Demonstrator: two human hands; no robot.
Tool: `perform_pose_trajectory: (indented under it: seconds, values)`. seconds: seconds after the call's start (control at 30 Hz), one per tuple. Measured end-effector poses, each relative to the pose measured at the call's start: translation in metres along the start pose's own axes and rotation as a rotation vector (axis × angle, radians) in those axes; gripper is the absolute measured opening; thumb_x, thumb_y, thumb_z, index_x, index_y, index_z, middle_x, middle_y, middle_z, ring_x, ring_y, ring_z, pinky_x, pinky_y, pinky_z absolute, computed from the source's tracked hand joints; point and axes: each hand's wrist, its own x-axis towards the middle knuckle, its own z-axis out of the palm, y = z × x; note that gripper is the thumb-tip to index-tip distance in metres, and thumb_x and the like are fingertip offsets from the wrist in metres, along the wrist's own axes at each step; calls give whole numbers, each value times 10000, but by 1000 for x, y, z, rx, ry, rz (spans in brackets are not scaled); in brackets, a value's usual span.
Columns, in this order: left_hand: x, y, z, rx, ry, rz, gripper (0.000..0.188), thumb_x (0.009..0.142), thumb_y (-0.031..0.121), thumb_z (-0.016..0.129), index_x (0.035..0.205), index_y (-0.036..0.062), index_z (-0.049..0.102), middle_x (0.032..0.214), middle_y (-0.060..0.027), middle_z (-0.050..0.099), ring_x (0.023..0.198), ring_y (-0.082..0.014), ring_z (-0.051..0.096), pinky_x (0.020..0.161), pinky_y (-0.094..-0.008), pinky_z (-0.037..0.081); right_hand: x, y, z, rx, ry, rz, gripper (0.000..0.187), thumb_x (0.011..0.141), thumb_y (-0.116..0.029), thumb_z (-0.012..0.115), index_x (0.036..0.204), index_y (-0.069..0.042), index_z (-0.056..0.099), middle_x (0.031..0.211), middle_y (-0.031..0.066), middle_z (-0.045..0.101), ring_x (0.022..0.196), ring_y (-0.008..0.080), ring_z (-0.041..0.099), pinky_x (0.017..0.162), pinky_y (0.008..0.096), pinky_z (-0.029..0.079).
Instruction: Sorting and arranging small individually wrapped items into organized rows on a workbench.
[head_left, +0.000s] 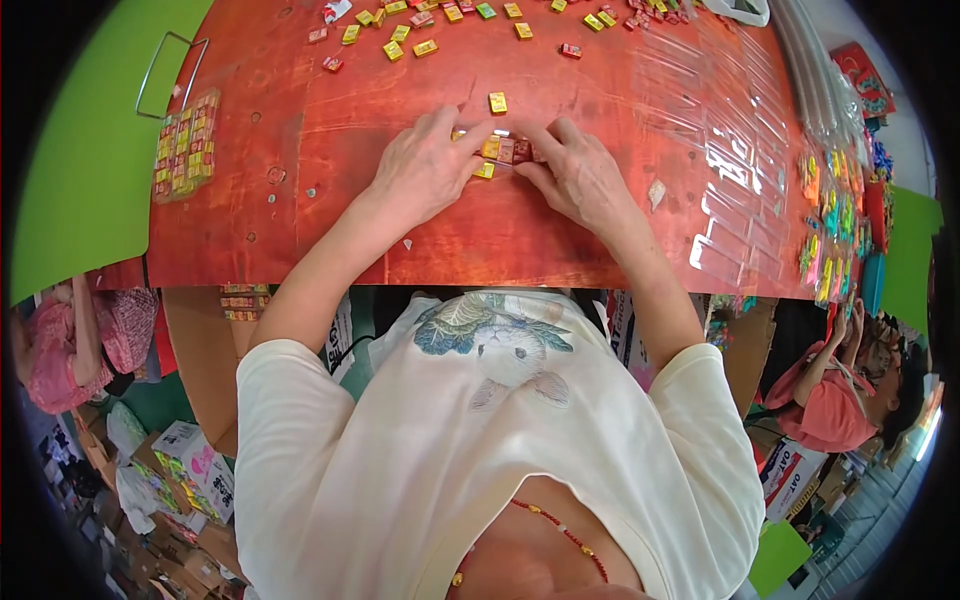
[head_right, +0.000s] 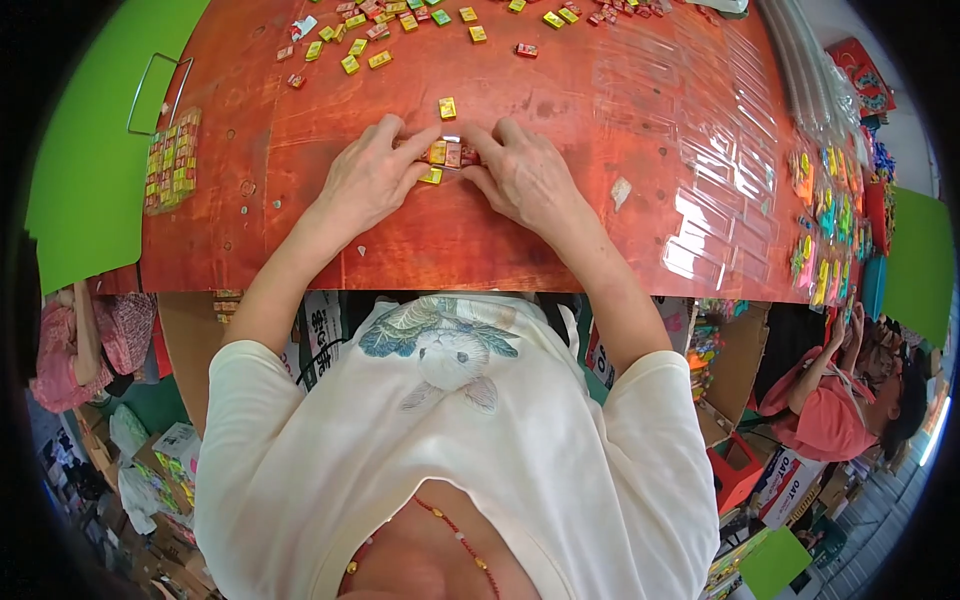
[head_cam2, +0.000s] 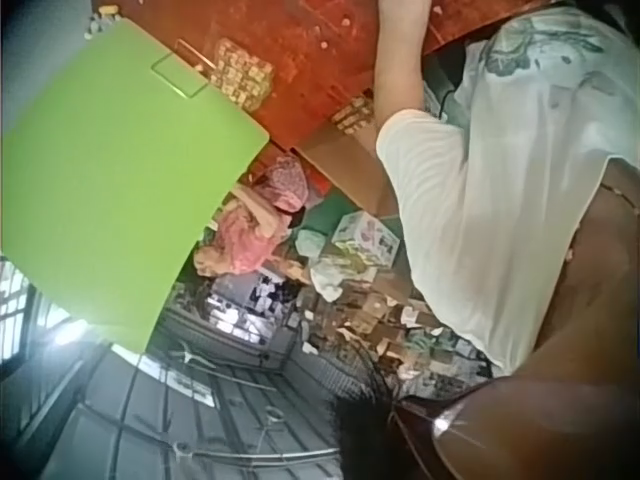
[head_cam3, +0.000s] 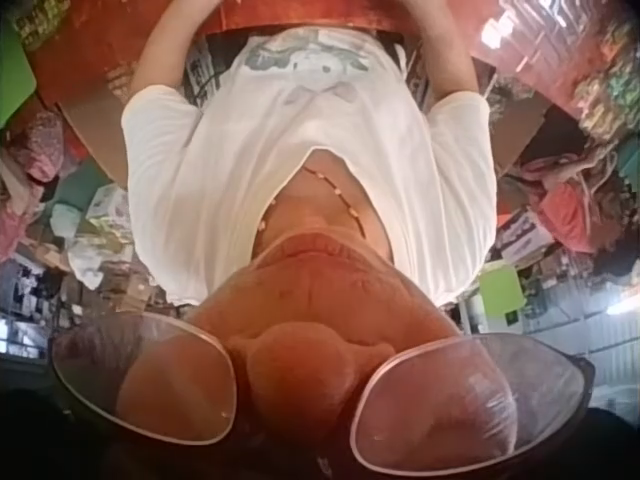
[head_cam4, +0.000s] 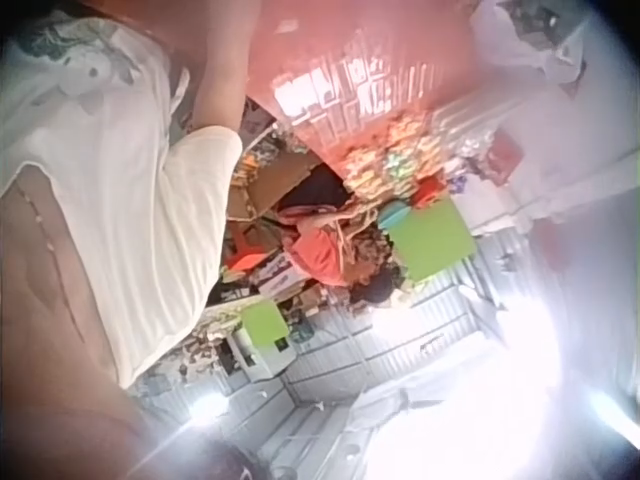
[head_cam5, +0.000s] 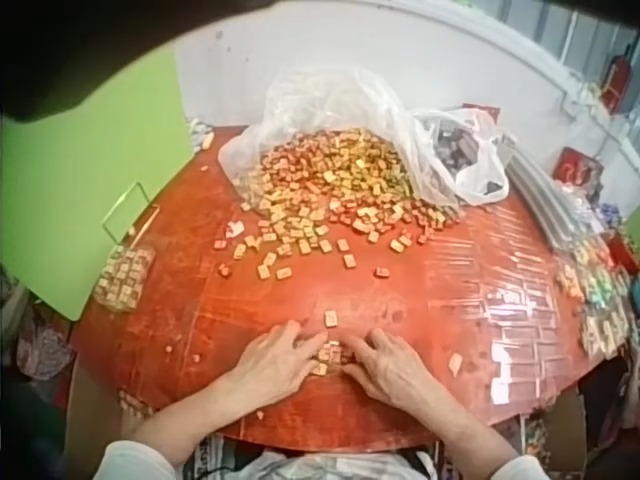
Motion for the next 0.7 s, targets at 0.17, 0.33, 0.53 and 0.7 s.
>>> perform_pose_trajectory:
  seconds: [0.17,0.33,0.53,0.7]
  values:
    - [-7,-7,-11,-140,62,-62,465,916,151,639,1369,118,535,1179,-158,533,1016,-331,616,848,-436,533,-17,5,-3,221,80,142,357,890,-165,689,1226,-87,596,937,147,574,835,353,627,716,431,520]
    - [-17,-31,-4,4,81,-84,509,956,239,595,1429,86,486,1396,-160,484,1251,-333,518,983,-458,431,-27,7,10,129,180,144,231,894,-154,685,1109,-79,646,935,130,581,826,332,631,700,416,523]
    - [-25,-22,13,196,-22,-51,631,959,339,583,1517,121,383,1557,-125,373,1429,-321,345,1079,-546,286,-24,7,24,13,233,99,128,886,-127,679,1005,-80,669,925,108,584,816,306,621,709,402,521]
    - [-24,-26,17,204,-14,-75,600,964,325,575,1507,129,410,1557,-112,387,1425,-312,363,1089,-534,275,-17,9,27,14,245,71,166,867,-116,683,1029,-89,666,925,107,586,849,311,610,736,417,507]
